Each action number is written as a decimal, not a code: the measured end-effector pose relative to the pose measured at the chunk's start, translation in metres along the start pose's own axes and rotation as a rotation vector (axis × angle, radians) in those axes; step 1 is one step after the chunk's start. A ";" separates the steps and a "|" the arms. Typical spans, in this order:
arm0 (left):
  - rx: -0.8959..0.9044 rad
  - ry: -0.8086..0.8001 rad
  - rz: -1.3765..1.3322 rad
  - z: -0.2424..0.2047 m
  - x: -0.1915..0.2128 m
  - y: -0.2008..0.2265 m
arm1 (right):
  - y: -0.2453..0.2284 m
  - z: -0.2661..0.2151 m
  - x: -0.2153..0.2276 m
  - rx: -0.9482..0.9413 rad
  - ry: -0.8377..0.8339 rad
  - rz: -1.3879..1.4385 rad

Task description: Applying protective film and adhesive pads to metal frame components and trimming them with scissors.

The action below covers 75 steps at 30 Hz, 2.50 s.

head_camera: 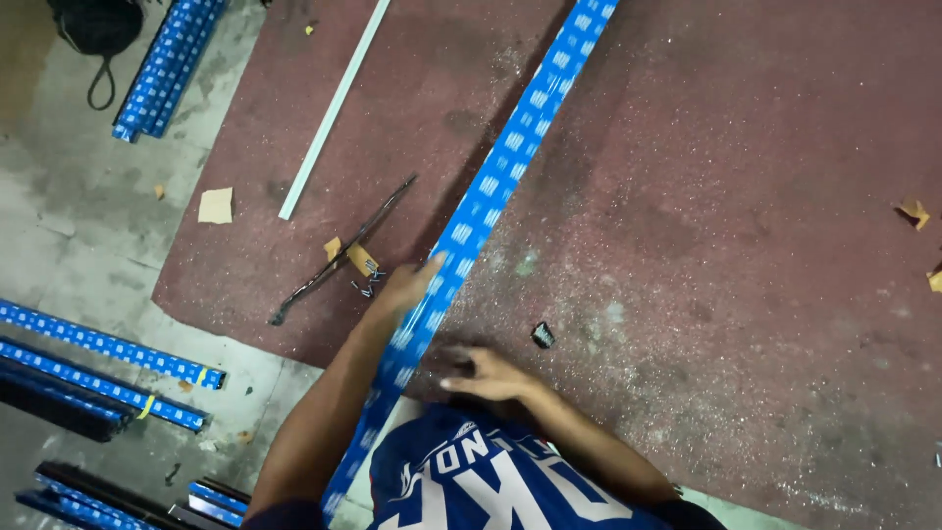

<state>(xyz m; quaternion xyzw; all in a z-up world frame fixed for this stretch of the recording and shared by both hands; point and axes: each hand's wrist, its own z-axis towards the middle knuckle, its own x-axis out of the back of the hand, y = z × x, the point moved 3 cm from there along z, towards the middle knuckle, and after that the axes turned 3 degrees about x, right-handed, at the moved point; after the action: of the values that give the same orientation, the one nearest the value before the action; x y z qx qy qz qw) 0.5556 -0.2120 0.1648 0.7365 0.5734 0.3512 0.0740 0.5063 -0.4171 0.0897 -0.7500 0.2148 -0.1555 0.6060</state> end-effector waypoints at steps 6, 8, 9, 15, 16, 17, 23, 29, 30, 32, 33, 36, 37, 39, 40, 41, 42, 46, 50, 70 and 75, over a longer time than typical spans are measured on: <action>-0.194 0.010 -0.106 0.095 -0.026 0.074 | 0.068 0.067 -0.021 -0.397 0.278 0.644; -0.198 0.007 -0.210 0.033 -0.012 0.096 | -0.023 0.058 0.008 -0.427 0.425 0.690; -0.216 -0.007 -0.293 0.002 -0.005 0.107 | -0.067 0.043 0.026 -0.441 0.595 0.742; -0.131 -0.021 -0.170 -0.028 0.016 -0.069 | -0.028 0.141 0.150 -0.375 0.771 0.477; -0.096 -0.014 -0.205 -0.053 0.024 -0.090 | -0.017 0.155 0.175 -0.409 0.736 0.458; 0.056 -0.061 -0.110 -0.080 0.030 -0.113 | -0.007 0.172 0.201 -0.349 0.766 0.502; 0.276 -0.013 -0.002 -0.108 -0.001 -0.207 | 0.010 0.235 0.300 -0.246 0.772 0.634; 0.076 0.105 -0.083 -0.055 -0.011 -0.197 | 0.019 0.225 0.295 -0.064 0.891 0.576; 0.096 0.098 -0.073 -0.045 -0.012 -0.191 | 0.036 0.221 0.300 0.025 1.005 0.465; 0.089 0.092 -0.093 -0.014 -0.019 -0.184 | 0.089 0.199 0.277 -0.044 0.937 0.377; 0.076 0.090 -0.103 0.002 -0.021 -0.178 | 0.115 0.187 0.266 -0.103 0.873 0.297; -0.100 0.070 -0.185 0.035 -0.032 -0.142 | 0.061 0.128 0.100 -0.426 0.527 0.412; -0.106 0.067 -0.180 0.045 -0.034 -0.138 | 0.069 0.133 0.097 -0.422 0.534 0.414; -0.251 0.077 -0.390 0.059 -0.048 -0.128 | 0.090 0.133 0.094 -0.304 0.610 0.550; -0.250 0.066 -0.386 0.049 -0.047 -0.137 | 0.085 0.135 0.101 -0.308 0.621 0.553; -0.394 0.148 -0.349 0.038 -0.042 -0.143 | 0.081 0.135 0.111 -0.348 0.717 0.524; -0.543 0.231 -0.312 0.027 -0.038 -0.146 | 0.075 0.137 0.124 -0.383 0.813 0.492; -0.482 0.386 -0.313 -0.046 -0.019 -0.223 | 0.048 0.133 0.153 -0.303 0.973 0.458; -0.215 0.404 -0.208 -0.094 -0.045 -0.293 | 0.093 0.143 0.200 -0.119 0.836 -0.085; -0.653 0.803 0.094 -0.045 -0.127 -0.291 | 0.065 0.002 -0.055 0.261 0.357 -0.838; -0.699 0.811 0.073 -0.056 -0.117 -0.287 | 0.068 -0.017 -0.079 0.291 0.400 -0.865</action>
<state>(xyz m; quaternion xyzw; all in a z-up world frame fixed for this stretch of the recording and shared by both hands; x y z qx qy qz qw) 0.2834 -0.2384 0.0085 0.4926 0.3787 0.7800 0.0750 0.4210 -0.4030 0.0288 -0.6335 -0.0276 -0.5619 0.5312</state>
